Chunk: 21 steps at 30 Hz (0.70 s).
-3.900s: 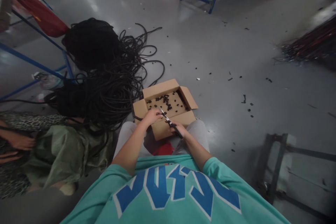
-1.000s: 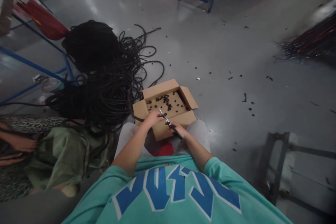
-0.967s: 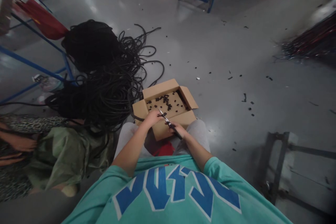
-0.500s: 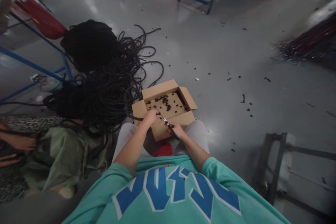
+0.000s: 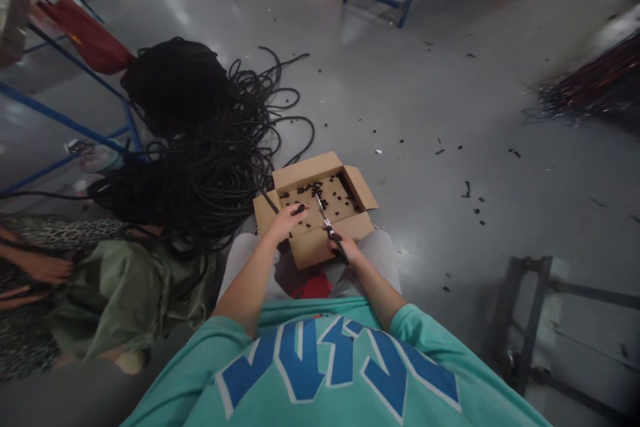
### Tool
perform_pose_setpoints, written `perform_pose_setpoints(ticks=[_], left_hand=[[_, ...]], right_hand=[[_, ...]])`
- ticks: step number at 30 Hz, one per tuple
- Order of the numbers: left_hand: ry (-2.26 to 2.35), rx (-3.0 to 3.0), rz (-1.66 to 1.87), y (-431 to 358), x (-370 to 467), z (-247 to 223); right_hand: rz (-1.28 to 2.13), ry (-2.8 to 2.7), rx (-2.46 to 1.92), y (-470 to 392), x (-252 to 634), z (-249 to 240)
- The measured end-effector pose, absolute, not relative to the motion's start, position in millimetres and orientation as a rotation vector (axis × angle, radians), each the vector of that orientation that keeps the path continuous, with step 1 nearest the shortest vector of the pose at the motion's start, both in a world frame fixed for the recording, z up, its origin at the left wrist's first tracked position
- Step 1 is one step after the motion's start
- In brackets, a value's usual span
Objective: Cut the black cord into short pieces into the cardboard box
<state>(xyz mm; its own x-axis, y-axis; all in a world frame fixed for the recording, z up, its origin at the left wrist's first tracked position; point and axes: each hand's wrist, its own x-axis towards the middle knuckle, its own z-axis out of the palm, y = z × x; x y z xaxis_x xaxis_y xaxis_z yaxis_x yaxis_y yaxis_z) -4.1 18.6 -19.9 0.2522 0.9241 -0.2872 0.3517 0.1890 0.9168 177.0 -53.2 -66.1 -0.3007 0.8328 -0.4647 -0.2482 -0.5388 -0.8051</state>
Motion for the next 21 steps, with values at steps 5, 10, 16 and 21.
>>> perform_pose_setpoints(ticks=[5, 10, 16, 21], left_hand=[[1.354, 1.244, 0.636, 9.7, 7.1, -7.9], [1.243, 0.938, 0.69, -1.1, 16.8, -5.0], [1.217, 0.893, 0.738, -2.6, 16.0, -2.3], [1.267, 0.969, 0.788, -0.9, 17.0, -5.2]], right_hand=[[1.928, -0.819, -1.216, -53.3, 177.8, -68.0], [1.911, -0.815, -1.219, -54.3, 179.7, -65.8], [1.89, -0.956, -1.138, -55.3, 186.9, -64.5], [1.954, -1.064, -1.199, -57.4, 187.6, -67.8]])
